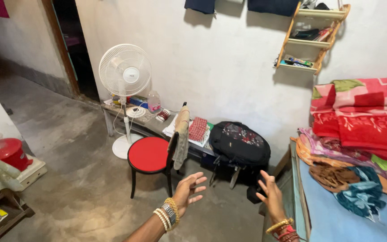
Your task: The person opens a small jar of cream and applies it to their hands. They then retrieve a tube of cream from a wall shelf, apply it to their hands, and return the tube. Finally, they pick up a gold chain from a container and attach it to their clothing.
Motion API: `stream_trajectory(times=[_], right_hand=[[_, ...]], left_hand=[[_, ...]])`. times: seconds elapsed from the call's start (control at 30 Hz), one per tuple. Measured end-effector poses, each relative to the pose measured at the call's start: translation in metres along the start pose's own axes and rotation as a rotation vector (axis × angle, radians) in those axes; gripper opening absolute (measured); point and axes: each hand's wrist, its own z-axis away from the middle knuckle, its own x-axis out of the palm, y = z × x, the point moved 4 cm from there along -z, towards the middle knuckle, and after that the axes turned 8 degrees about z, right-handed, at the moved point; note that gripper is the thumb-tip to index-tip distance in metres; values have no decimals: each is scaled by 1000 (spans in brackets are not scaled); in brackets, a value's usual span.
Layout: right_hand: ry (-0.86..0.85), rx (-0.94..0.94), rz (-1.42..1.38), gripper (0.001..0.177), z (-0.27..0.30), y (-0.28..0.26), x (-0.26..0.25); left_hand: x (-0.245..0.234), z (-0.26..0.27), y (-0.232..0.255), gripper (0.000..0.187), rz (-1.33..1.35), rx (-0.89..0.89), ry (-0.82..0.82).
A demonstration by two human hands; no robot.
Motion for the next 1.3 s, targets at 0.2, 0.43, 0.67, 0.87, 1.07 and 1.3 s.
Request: stream_trajectory(times=[0.2, 0.43, 0.67, 0.87, 1.07, 1.3], right_hand=[[162, -91, 79, 65, -49, -66, -13], [309, -156, 68, 55, -84, -109, -22], [394, -261, 54, 42, -167, -148, -68], [463, -207, -3, 36, -259, -148, -123], [481, -147, -74, 38, -350, -85, -178], [507, -170, 54, 38, -446, -100, -206]], left_hand=[[-72, -64, 52, 52, -42, 60, 73], [-68, -160, 96, 41, 18, 191, 55], [27, -289, 172, 33, -224, 285, -160], [128, -394, 226, 30, -501, 417, -327], [188, -498, 234, 29, -510, 404, -334], [230, -592, 221, 32, -504, 333, -341]])
